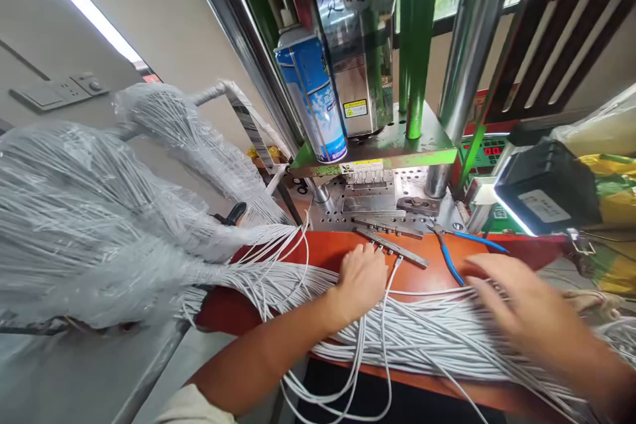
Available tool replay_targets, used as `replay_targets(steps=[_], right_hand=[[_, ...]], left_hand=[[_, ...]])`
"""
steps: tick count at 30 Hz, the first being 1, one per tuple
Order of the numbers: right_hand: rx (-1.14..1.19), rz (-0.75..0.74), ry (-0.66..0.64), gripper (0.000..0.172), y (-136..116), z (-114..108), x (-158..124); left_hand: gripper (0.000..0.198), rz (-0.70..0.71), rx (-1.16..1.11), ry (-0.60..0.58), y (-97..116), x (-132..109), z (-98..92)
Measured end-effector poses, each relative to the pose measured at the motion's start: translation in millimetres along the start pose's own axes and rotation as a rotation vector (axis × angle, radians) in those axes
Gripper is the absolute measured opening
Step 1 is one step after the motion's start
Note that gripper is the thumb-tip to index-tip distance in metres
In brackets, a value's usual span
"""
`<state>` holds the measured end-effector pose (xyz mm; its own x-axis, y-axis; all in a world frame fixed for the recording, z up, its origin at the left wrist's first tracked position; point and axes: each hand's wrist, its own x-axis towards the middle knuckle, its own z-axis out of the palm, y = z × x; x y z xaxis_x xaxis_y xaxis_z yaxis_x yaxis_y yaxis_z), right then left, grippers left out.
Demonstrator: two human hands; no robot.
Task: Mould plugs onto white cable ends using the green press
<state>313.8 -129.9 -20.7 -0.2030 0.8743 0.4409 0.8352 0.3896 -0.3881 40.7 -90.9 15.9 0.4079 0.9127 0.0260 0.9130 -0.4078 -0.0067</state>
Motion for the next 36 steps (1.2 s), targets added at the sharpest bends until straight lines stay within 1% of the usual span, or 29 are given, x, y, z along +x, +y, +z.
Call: replay_targets(steps=[1,2,4,5,7,11,17,22,28,33,36], right_hand=[[-0.011,-0.04,-0.082,0.029,-12,14,12],[-0.055,-0.038,-0.183,0.029,-24,27,25],[-0.138,0.011,-0.235,0.025,-43,51,47],[-0.156,0.027,-0.244,0.023,-48,59,54],[-0.148,0.027,-0.241,0.023,-52,68,59],[-0.074,0.008,-0.223,0.023,-45,67,52],[-0.028,-0.014,-0.194,0.02,-44,67,48],[-0.035,-0.019,-0.184,0.021,-44,68,48],[0.0,-0.017,-0.174,0.023,-44,68,48],[0.064,-0.058,-0.143,0.024,-40,69,46],[0.085,-0.064,-0.149,0.026,-38,69,44]], left_hand=[[0.02,-0.027,0.015,-0.028,0,5,0.8],[0.022,-0.044,0.016,-0.046,-1,9,0.8],[0.023,-0.066,-0.009,-0.052,-7,10,-0.9],[0.022,-0.071,-0.028,-0.047,-9,8,-1.9],[0.02,-0.067,-0.066,-0.029,-11,2,-3.4],[0.021,-0.047,-0.103,0.01,-8,-2,-4.5],[0.026,-0.009,-0.13,-0.035,-7,7,-8.7],[0.026,-0.001,-0.143,-0.057,-10,5,-7.0],[0.027,0.003,-0.147,-0.006,-15,8,1.4],[0.024,0.015,-0.165,0.034,-18,10,10.3],[0.026,0.036,-0.163,0.064,-18,9,9.4]])
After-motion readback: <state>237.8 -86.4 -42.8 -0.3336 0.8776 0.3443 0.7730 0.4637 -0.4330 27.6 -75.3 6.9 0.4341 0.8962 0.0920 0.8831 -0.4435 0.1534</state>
